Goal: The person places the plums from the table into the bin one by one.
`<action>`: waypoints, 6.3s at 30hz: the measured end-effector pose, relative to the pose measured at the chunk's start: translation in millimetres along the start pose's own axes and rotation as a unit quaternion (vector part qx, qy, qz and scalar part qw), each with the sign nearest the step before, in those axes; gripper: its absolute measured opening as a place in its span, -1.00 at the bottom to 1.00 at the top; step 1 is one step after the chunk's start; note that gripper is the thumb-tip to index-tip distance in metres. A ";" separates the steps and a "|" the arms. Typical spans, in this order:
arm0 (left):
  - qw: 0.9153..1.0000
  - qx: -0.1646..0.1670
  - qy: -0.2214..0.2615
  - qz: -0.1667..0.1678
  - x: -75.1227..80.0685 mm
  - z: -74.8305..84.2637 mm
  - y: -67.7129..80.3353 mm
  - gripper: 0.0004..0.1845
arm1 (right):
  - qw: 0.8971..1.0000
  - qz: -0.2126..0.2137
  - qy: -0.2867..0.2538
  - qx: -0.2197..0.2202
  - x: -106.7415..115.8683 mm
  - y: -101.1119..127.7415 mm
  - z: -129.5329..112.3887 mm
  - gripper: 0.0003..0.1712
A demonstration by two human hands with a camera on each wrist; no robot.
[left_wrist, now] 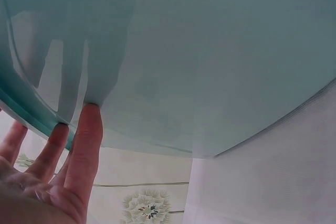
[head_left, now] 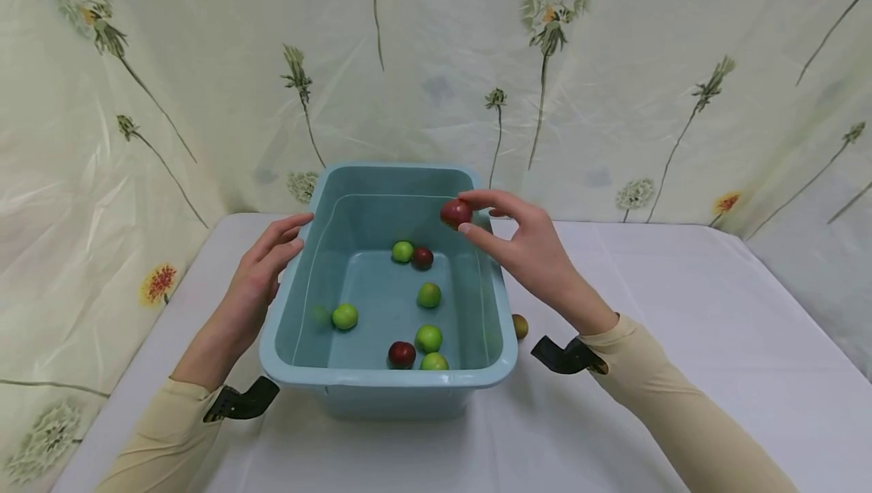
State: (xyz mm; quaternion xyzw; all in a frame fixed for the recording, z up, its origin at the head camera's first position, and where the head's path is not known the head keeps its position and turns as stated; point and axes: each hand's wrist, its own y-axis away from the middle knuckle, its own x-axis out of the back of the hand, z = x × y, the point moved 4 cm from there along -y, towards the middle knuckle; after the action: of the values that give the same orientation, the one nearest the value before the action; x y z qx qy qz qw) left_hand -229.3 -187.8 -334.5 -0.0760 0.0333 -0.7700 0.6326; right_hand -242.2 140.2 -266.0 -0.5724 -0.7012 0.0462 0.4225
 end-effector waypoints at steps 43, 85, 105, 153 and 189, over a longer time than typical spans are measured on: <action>1.000 0.004 0.006 0.005 -1.5 2.1 0.0 -0.50 | 0.976 -0.186 0.091 -0.074 -40.6 -26.0 -3.7 -0.63; 1.000 0.001 -0.003 0.017 2.0 2.5 -0.4 -0.52 | 0.999 0.031 -0.016 -0.039 6.4 16.8 2.7 -0.64; 1.000 0.000 0.013 0.009 0.9 3.5 1.2 -0.52 | 0.986 0.035 0.044 -0.155 15.3 72.5 47.6 -0.60; 1.000 -0.002 0.019 0.004 0.3 2.1 1.3 -0.51 | 0.962 -0.083 0.063 -0.250 -5.2 128.3 97.7 -0.59; 1.000 0.000 0.010 0.014 -0.1 3.8 1.3 -0.51 | 0.978 -0.006 0.049 -0.205 13.0 114.6 56.6 -0.57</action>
State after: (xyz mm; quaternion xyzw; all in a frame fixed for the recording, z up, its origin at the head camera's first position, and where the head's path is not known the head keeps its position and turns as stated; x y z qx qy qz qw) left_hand -227.4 -187.8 -330.9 -0.0681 0.0406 -0.7619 0.6428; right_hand -191.1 213.8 -358.0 -0.6445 -0.6773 -0.1291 0.3305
